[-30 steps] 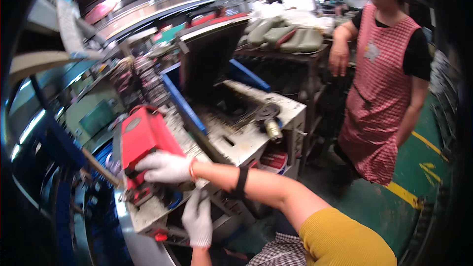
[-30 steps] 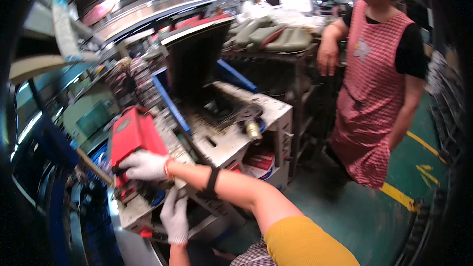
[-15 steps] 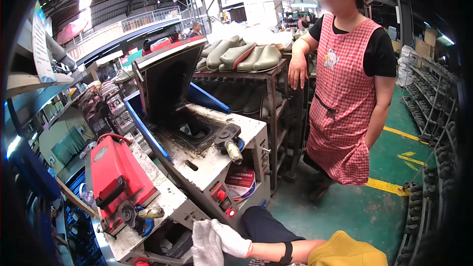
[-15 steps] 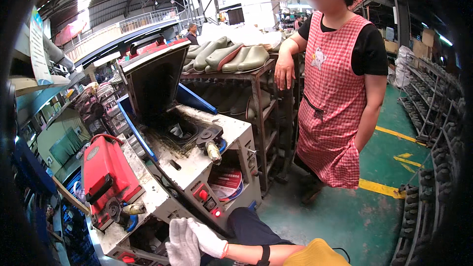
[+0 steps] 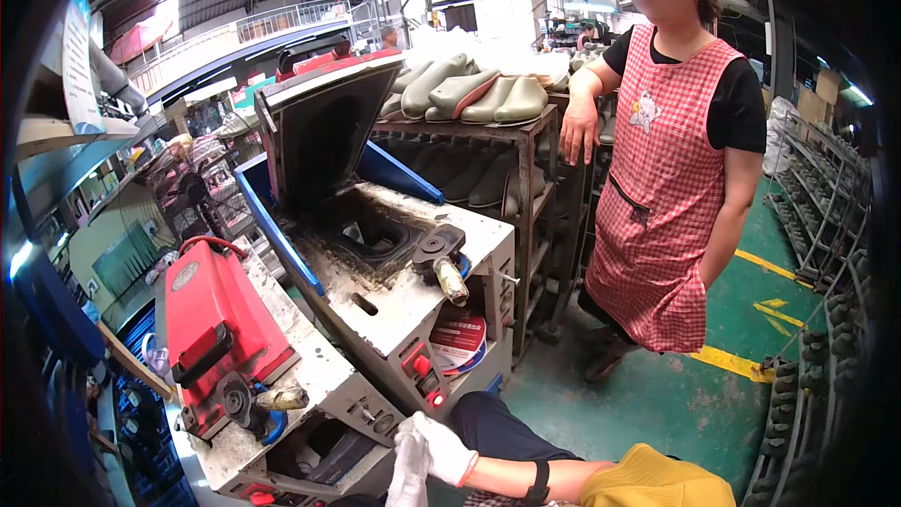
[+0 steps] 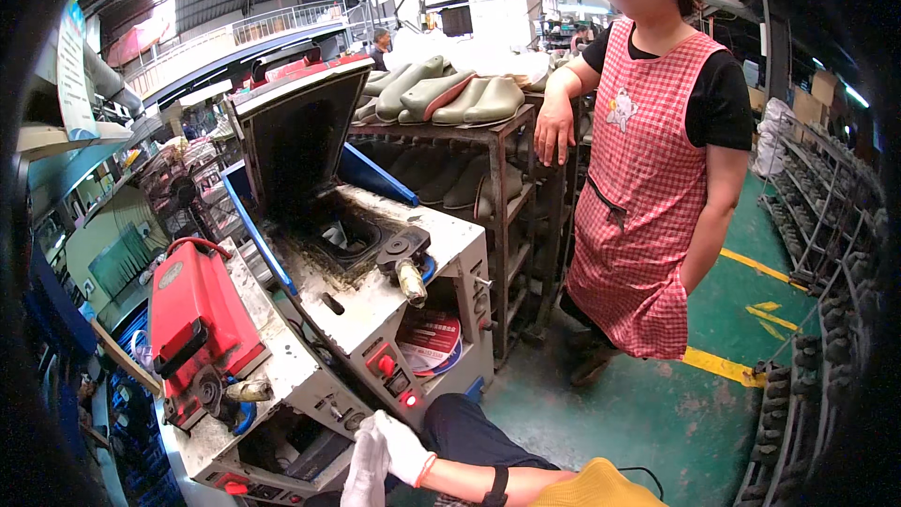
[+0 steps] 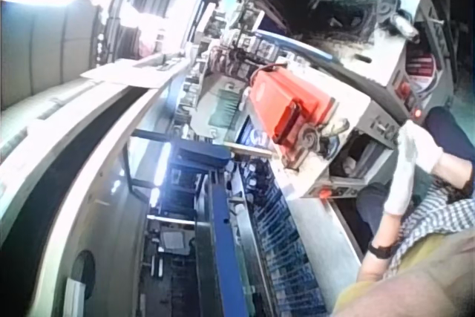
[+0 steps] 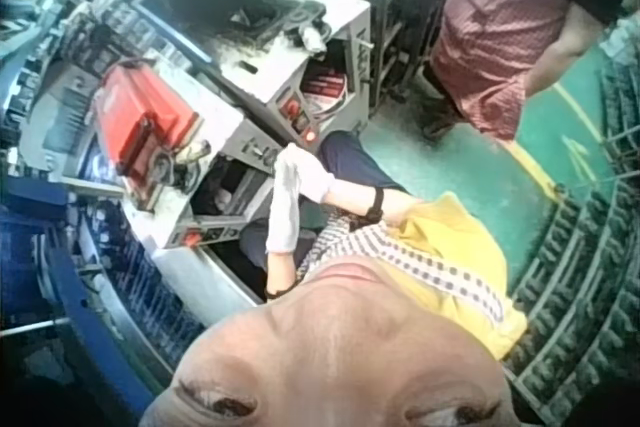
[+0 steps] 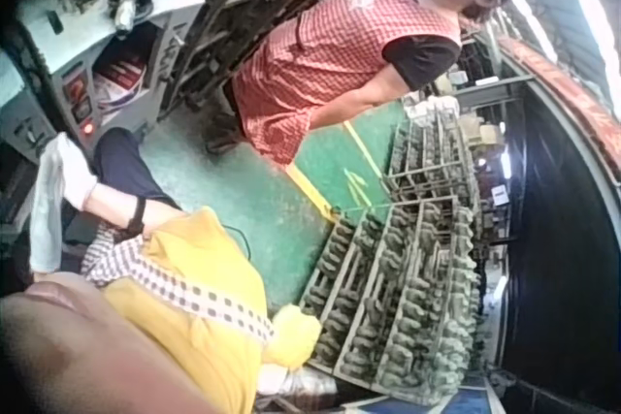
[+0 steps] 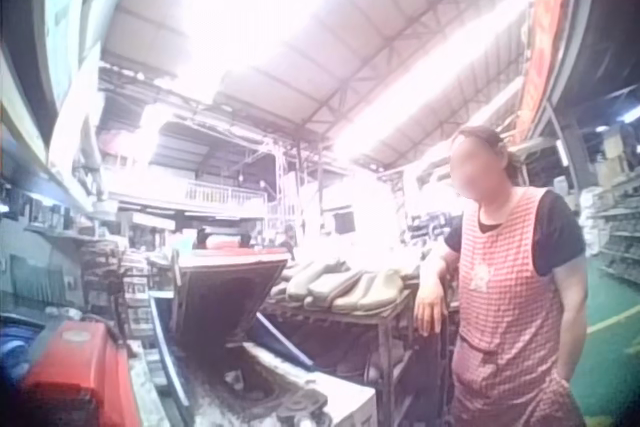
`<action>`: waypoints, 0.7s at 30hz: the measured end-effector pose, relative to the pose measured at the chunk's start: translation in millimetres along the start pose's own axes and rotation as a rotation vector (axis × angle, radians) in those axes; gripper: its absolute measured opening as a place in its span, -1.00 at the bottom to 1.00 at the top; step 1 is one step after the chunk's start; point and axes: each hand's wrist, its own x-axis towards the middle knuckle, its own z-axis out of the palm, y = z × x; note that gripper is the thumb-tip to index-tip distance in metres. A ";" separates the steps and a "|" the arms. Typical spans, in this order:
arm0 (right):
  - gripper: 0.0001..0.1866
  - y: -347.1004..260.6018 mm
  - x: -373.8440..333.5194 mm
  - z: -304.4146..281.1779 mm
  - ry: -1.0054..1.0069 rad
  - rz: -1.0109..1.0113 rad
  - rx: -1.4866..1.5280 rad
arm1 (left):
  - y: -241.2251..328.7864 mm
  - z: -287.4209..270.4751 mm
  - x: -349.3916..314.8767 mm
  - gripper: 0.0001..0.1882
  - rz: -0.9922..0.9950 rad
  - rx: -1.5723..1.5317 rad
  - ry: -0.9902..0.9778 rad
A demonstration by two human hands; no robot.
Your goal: Operating a sole attaching press in a shoe factory to bond soles to lasted uppers.
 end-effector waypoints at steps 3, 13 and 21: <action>-0.69 -5.3 -0.2 0.5 0.006 -0.032 -0.055 | 6.0 -0.9 -7.3 -0.40 -0.054 0.287 -0.049; -0.56 15.0 -28.1 26.8 -0.319 -0.066 -0.712 | 28.1 2.3 -34.5 -0.34 -0.012 -0.108 0.192; -0.67 14.2 -19.2 27.1 0.009 -0.081 -0.579 | 5.7 -12.6 -29.2 -0.38 -0.009 0.293 0.075</action>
